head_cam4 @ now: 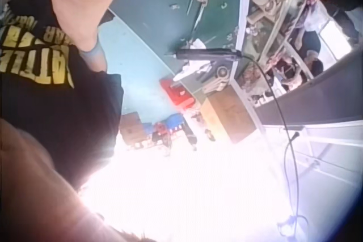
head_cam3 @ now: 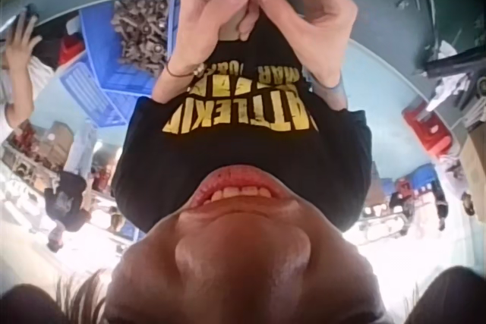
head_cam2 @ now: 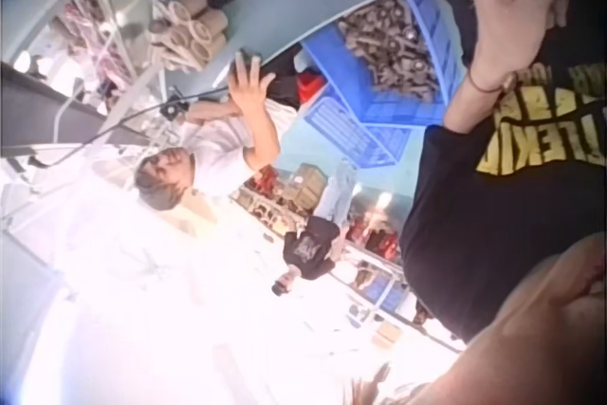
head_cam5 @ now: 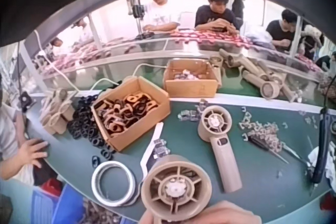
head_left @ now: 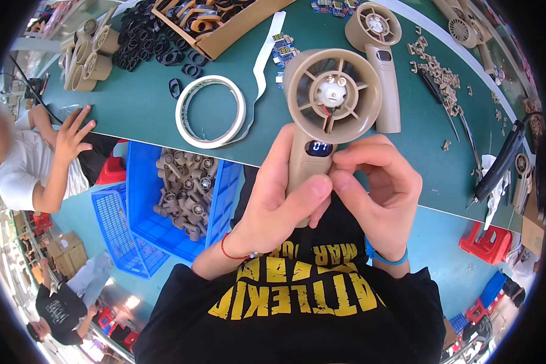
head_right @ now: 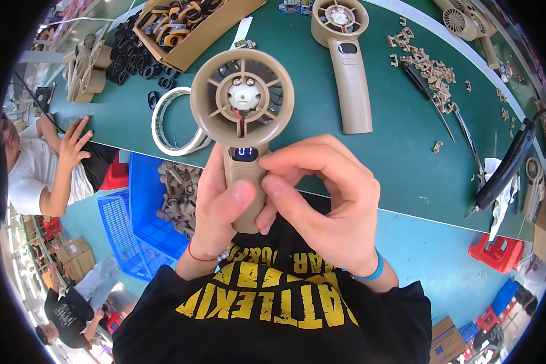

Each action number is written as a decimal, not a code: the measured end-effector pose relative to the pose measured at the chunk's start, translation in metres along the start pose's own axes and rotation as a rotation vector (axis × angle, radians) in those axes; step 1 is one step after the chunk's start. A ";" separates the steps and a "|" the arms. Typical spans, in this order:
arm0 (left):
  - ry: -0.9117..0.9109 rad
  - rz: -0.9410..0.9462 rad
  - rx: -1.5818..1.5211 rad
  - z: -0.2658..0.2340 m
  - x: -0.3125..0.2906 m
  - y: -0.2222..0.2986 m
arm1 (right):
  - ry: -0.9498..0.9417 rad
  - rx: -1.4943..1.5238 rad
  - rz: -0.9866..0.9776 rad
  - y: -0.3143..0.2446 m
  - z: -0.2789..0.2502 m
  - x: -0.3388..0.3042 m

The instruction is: Assembling and testing the internal components and outer casing of a handheld electric fan.

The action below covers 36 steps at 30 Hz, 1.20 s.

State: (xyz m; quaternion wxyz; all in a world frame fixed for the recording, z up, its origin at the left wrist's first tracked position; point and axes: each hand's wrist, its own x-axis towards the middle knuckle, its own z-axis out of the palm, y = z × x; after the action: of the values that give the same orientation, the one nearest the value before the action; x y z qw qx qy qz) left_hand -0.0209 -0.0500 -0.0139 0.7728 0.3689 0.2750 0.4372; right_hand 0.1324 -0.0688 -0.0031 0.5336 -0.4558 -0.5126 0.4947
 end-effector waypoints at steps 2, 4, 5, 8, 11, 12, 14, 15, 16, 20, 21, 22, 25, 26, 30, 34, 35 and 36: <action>-0.016 0.025 0.022 0.000 0.000 -0.001 | -0.012 -0.017 -0.016 0.003 0.000 0.000; 0.016 -0.030 -0.001 0.000 0.001 -0.002 | 0.024 0.026 -0.055 0.006 0.001 -0.001; 0.017 -0.028 0.001 0.000 0.001 -0.002 | 0.022 0.028 -0.055 0.007 0.002 -0.002; 0.002 0.016 0.055 -0.001 0.002 -0.003 | 0.028 0.050 -0.076 0.009 0.002 -0.003; 0.012 -0.053 0.055 -0.001 0.003 0.000 | 0.028 0.109 -0.044 0.010 0.004 -0.004; 0.012 -0.056 0.024 -0.002 0.004 -0.002 | 0.032 0.155 -0.016 0.008 0.005 -0.004; 0.012 -0.059 -0.006 -0.002 0.004 -0.002 | 0.036 0.202 0.010 0.007 0.006 -0.004; 0.004 -0.066 -0.055 -0.003 0.004 -0.002 | 0.033 0.199 -0.005 0.009 0.006 -0.004; -0.003 -0.072 -0.105 -0.003 0.004 -0.002 | 0.030 0.197 -0.020 0.010 0.005 -0.004; -0.040 -0.072 -0.120 -0.009 0.004 -0.002 | 0.016 0.226 -0.026 0.011 0.005 -0.005; -0.033 -0.081 -0.106 -0.008 0.003 -0.001 | 0.014 0.195 -0.031 0.012 0.005 -0.005; -0.025 -0.090 -0.092 -0.009 0.003 -0.001 | 0.013 0.163 -0.036 0.013 0.006 -0.005; -0.060 -0.139 -0.158 -0.013 0.006 0.003 | 0.021 0.220 0.010 0.013 0.008 -0.007; -0.044 -0.132 -0.183 -0.013 0.006 0.002 | 0.015 0.223 0.008 0.014 0.008 -0.007; 0.035 -0.117 -0.200 -0.010 0.008 0.001 | 0.029 0.238 0.012 0.020 0.007 -0.008; 0.017 -0.087 -0.175 -0.009 0.008 -0.001 | 0.029 0.249 0.017 0.019 0.007 -0.007; 0.016 -0.088 -0.173 -0.009 0.008 -0.001 | 0.028 0.249 0.016 0.019 0.007 -0.007; 0.015 -0.087 -0.173 -0.011 0.009 0.000 | 0.039 0.235 0.017 0.019 0.007 -0.007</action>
State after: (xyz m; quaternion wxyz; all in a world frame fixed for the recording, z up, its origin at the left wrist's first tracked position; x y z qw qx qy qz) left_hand -0.0257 -0.0385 -0.0211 0.8180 0.2851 0.2577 0.4279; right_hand 0.1240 -0.0741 -0.0224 0.5890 -0.4039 -0.4369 0.5468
